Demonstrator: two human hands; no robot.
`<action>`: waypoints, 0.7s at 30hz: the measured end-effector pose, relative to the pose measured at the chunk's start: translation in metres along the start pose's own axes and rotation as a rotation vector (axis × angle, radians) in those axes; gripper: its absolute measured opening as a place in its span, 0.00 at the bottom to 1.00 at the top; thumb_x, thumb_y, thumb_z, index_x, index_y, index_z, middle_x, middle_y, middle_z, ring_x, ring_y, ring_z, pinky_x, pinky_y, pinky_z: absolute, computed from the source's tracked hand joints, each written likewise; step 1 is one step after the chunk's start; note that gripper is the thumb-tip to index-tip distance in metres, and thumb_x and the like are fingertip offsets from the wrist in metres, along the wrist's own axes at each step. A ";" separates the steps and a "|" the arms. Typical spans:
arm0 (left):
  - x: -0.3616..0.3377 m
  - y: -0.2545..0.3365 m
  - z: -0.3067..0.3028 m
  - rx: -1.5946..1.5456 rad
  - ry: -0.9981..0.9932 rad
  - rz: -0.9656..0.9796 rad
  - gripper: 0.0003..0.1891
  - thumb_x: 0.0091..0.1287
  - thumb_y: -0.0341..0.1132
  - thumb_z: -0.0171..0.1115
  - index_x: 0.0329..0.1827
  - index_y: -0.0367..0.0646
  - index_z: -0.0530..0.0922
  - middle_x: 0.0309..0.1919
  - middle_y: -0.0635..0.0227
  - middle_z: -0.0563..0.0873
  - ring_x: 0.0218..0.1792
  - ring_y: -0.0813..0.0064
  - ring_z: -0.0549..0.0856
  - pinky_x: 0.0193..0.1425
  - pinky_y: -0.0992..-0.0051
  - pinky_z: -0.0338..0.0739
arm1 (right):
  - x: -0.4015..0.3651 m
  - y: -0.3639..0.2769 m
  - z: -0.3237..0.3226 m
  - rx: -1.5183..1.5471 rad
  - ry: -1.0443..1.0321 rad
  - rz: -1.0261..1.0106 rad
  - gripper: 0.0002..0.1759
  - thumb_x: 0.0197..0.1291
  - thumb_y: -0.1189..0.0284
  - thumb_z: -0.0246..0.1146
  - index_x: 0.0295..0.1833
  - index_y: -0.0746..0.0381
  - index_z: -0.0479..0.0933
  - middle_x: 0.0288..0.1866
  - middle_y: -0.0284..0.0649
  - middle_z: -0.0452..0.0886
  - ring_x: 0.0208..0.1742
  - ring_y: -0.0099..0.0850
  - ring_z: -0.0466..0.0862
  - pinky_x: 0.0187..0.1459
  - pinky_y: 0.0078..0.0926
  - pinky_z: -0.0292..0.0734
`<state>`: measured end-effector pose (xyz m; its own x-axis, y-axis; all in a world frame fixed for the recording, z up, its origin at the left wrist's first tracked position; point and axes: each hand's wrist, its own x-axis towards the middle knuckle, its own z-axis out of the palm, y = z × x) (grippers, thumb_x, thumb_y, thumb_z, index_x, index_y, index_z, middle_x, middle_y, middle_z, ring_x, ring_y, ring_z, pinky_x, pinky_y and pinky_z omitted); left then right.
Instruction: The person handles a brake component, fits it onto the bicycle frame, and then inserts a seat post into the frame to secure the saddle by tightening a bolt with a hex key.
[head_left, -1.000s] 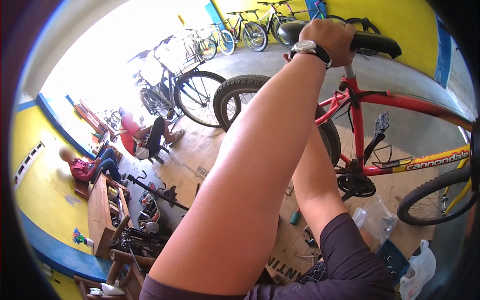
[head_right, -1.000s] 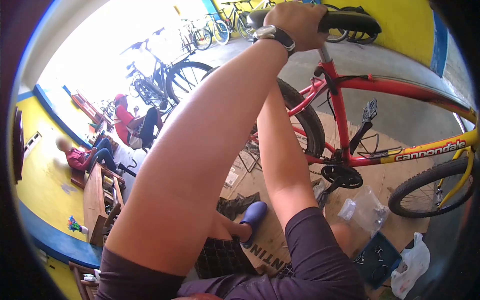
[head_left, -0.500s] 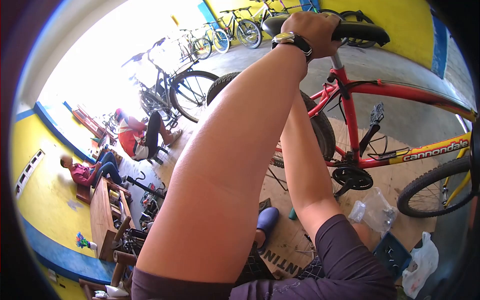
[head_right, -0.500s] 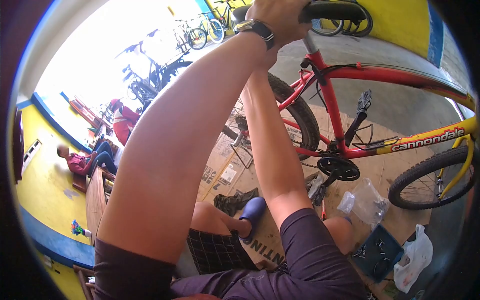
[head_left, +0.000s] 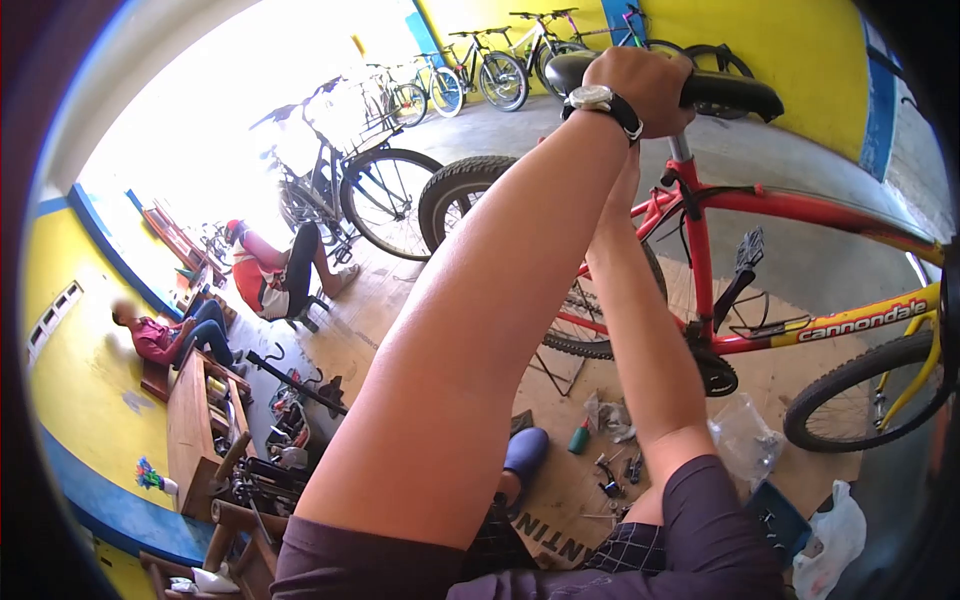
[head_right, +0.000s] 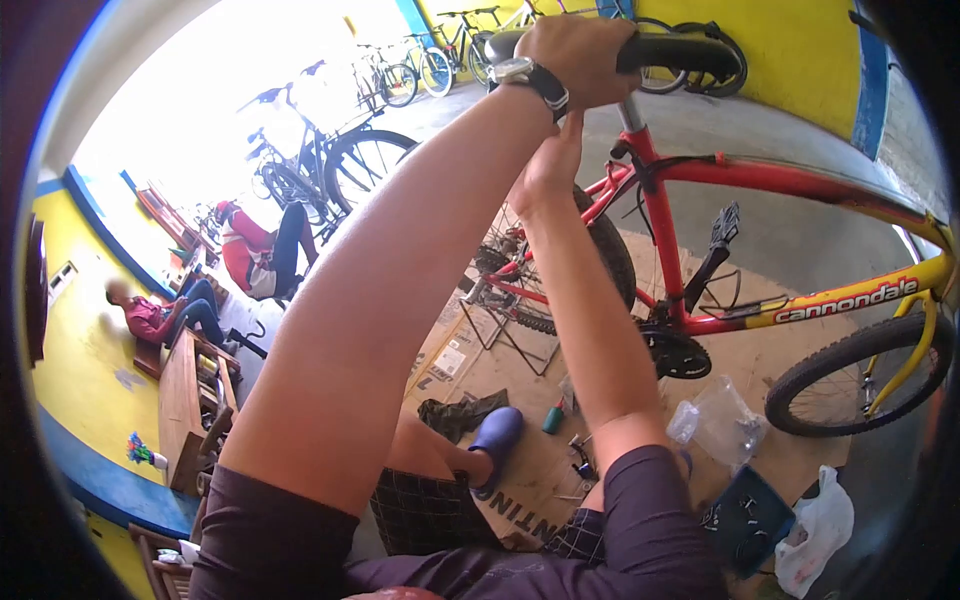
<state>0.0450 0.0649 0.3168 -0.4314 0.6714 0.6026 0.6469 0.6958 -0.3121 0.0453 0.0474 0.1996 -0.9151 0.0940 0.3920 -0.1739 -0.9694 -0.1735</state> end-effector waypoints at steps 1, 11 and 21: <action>0.001 -0.001 0.000 0.006 0.009 0.011 0.23 0.57 0.57 0.67 0.47 0.51 0.83 0.41 0.65 0.90 0.42 0.59 0.90 0.49 0.59 0.85 | 0.003 0.000 -0.001 0.022 -0.026 -0.022 0.46 0.71 0.32 0.37 0.72 0.59 0.69 0.66 0.41 0.76 0.66 0.39 0.75 0.66 0.43 0.70; 0.020 0.007 -0.018 0.069 -0.130 0.041 0.36 0.54 0.70 0.66 0.55 0.52 0.82 0.47 0.64 0.89 0.50 0.61 0.89 0.54 0.62 0.83 | 0.008 0.021 0.009 0.130 -0.042 -0.187 0.48 0.69 0.29 0.39 0.72 0.59 0.68 0.67 0.42 0.76 0.68 0.38 0.74 0.67 0.43 0.69; 0.015 0.015 -0.012 -0.056 -0.111 -0.037 0.22 0.60 0.54 0.66 0.53 0.54 0.85 0.42 0.65 0.90 0.46 0.60 0.90 0.53 0.61 0.84 | 0.012 0.035 -0.004 0.272 -0.090 -0.135 0.46 0.69 0.31 0.41 0.72 0.58 0.69 0.67 0.41 0.75 0.68 0.37 0.74 0.67 0.42 0.69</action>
<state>0.0559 0.0817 0.3301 -0.5206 0.6717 0.5270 0.6620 0.7074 -0.2477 0.0268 0.0151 0.1948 -0.8526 0.2174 0.4753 -0.1769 -0.9758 0.1289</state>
